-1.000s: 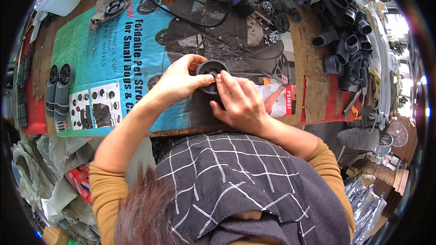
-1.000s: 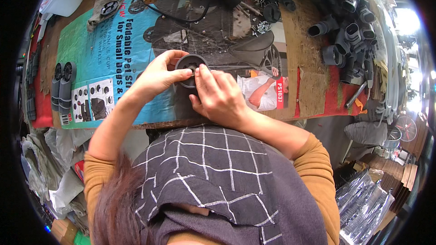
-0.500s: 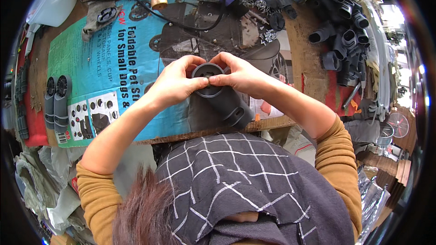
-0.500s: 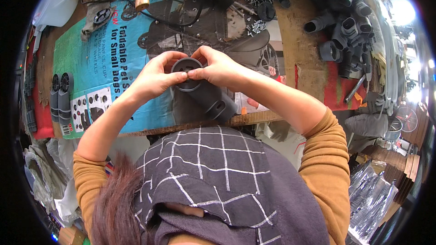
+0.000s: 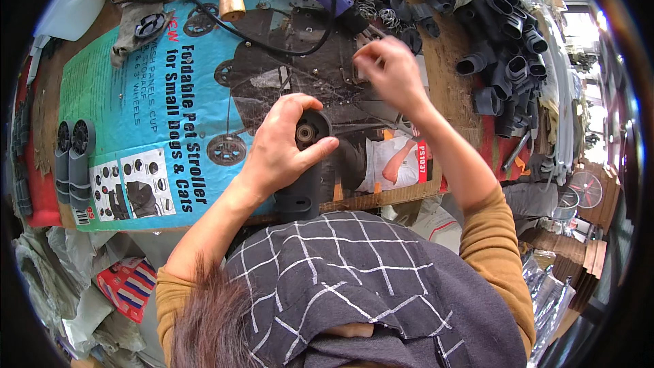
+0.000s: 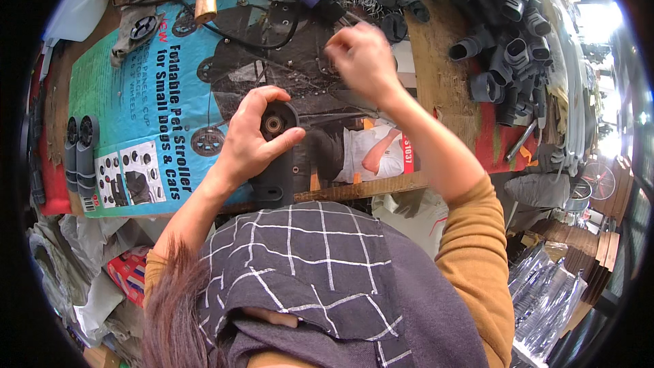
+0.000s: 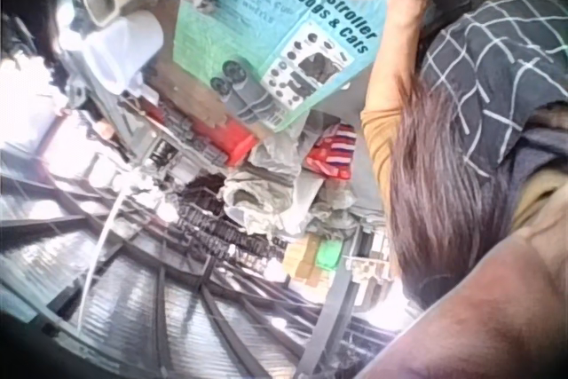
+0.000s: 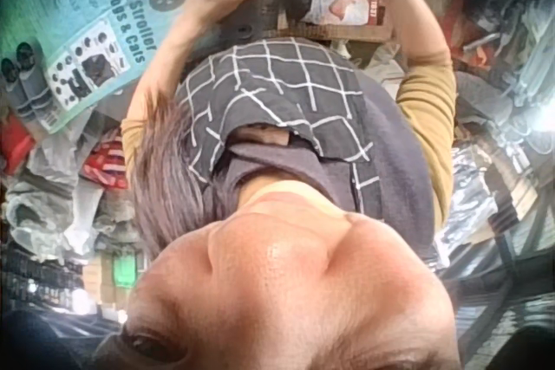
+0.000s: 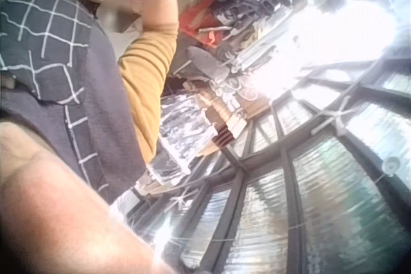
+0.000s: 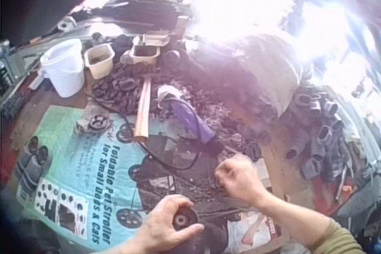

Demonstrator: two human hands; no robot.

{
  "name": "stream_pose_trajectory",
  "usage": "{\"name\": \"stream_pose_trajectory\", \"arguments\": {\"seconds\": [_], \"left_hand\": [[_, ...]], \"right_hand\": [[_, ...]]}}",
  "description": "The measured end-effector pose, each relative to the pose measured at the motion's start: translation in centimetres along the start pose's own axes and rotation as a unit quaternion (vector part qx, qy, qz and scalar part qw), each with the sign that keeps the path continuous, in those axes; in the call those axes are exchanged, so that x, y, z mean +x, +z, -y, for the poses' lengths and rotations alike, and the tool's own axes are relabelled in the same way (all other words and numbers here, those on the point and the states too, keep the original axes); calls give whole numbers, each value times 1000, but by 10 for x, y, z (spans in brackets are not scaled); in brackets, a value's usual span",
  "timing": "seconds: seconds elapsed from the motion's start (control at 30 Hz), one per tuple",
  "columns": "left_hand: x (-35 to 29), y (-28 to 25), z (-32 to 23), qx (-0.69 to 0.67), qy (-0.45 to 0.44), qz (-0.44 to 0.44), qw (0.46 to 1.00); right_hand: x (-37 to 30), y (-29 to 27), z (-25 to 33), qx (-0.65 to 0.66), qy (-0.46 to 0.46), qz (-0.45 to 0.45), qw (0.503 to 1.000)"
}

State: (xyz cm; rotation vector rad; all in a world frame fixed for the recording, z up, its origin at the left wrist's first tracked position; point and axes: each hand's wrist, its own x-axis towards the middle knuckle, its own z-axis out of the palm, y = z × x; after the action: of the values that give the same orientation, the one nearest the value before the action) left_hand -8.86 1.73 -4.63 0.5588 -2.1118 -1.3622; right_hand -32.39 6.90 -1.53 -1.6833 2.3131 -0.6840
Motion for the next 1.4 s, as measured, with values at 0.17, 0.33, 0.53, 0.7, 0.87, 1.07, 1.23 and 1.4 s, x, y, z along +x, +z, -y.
{"name": "stream_pose_trajectory", "arguments": {"seconds": [0.17, 0.33, 0.53, 0.7, 0.87, 1.07, 1.23, 1.4], "left_hand": [[5, 16, -6, 19, -23, -71, 997], [4, 16, -7, 15, -41, -73, 996], [3, 18, -7, 11, -49, -80, 996], [3, 18, -7, 16, -36, -88, 995], [3, 18, -8, 8, -45, -85, 995], [2, 19, -7, 1, -47, -89, 995], [2, 19, -6, 5, -29, -97, 995], [2, 19, -6, 1, -31, -94, 995]], "right_hand": [[31, 18, -38, -144, -139, -127, 971], [32, 26, -41, -155, -166, -148, 963], [39, 29, -36, -186, -83, -124, 971], [44, 35, -31, -149, 20, -100, 984], [38, 45, -27, -122, 42, -139, 982], [38, 42, -22, -145, 42, -122, 981], [35, 44, -23, -109, -24, -147, 983], [42, 47, -18, -171, -61, -155, 971]]}}
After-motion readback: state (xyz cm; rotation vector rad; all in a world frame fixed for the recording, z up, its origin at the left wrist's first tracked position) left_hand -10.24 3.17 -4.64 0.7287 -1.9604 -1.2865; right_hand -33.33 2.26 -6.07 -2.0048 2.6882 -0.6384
